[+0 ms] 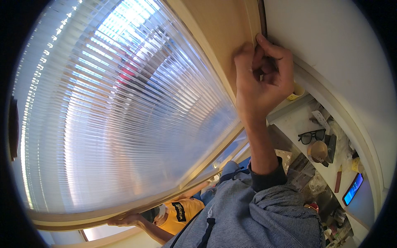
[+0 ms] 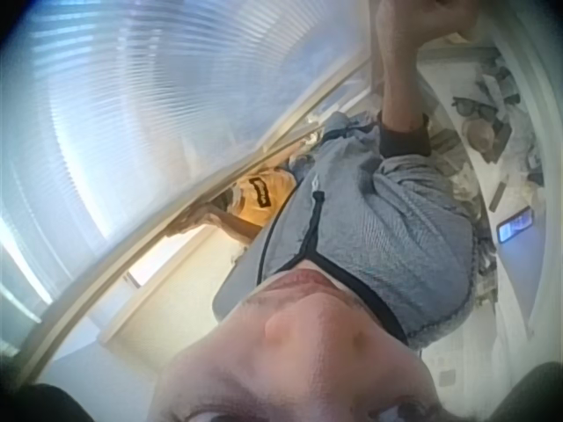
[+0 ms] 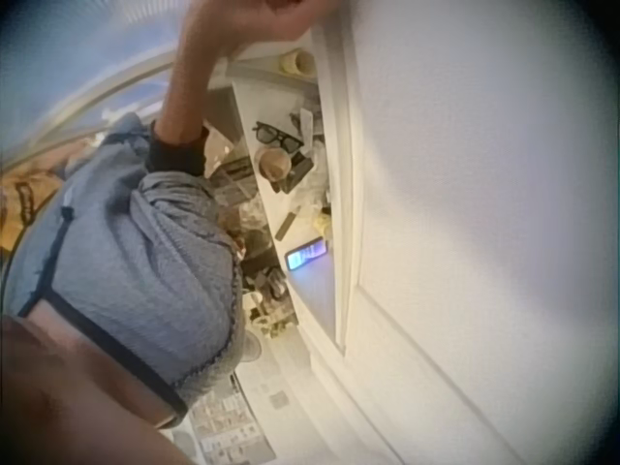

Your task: The person uses a small paintbrush to apply paint to the wooden frame of a ceiling light fixture. They carefully maneuver the brush along the edges and corners of the fixture while standing on the floor.

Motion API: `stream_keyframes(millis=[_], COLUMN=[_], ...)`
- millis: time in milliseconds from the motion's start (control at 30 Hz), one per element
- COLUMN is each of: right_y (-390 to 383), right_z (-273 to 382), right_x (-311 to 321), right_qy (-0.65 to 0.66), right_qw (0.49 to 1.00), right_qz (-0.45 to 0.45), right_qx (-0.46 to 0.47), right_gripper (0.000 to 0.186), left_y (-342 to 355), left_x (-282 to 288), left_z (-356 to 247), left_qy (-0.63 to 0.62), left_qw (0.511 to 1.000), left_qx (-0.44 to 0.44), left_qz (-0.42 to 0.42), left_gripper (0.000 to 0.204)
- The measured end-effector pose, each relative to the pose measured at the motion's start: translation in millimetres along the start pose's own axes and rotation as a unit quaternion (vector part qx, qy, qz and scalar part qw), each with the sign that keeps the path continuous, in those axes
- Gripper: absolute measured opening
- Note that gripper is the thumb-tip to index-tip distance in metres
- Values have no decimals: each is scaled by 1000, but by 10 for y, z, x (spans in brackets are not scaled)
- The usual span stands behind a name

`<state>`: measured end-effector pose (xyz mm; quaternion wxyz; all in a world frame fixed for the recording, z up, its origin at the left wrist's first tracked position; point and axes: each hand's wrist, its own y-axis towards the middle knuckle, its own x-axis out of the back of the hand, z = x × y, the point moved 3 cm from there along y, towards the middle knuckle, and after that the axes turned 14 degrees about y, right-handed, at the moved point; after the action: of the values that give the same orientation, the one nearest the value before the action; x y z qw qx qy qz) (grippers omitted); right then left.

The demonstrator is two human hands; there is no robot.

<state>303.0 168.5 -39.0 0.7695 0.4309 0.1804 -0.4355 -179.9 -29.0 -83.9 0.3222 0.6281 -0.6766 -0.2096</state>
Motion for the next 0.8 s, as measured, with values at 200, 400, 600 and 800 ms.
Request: stream_keyframes(millis=[200,400,600,800], right_y=[-5,-8,12,7], right_z=[19,51,21,29], right_x=[-27,-46,-37,-36], right_qy=[-33,-47,-8,-15], right_qw=[999,998,1000,1000], right_qz=[-11,-3,2,-4], right_qx=[7,33,27,14], right_gripper=[17,18,19,19], left_y=[-15,14,-6,-15], left_x=[-14,5,10,-23], left_z=[-75,-35,-26,-87], left_qy=[7,-6,-6,-28], left_qw=[1000,1000,1000,999], left_qx=[-3,-13,1,-6], left_qz=[-29,-9,-24,-17], left_gripper=[72,72,63,66])
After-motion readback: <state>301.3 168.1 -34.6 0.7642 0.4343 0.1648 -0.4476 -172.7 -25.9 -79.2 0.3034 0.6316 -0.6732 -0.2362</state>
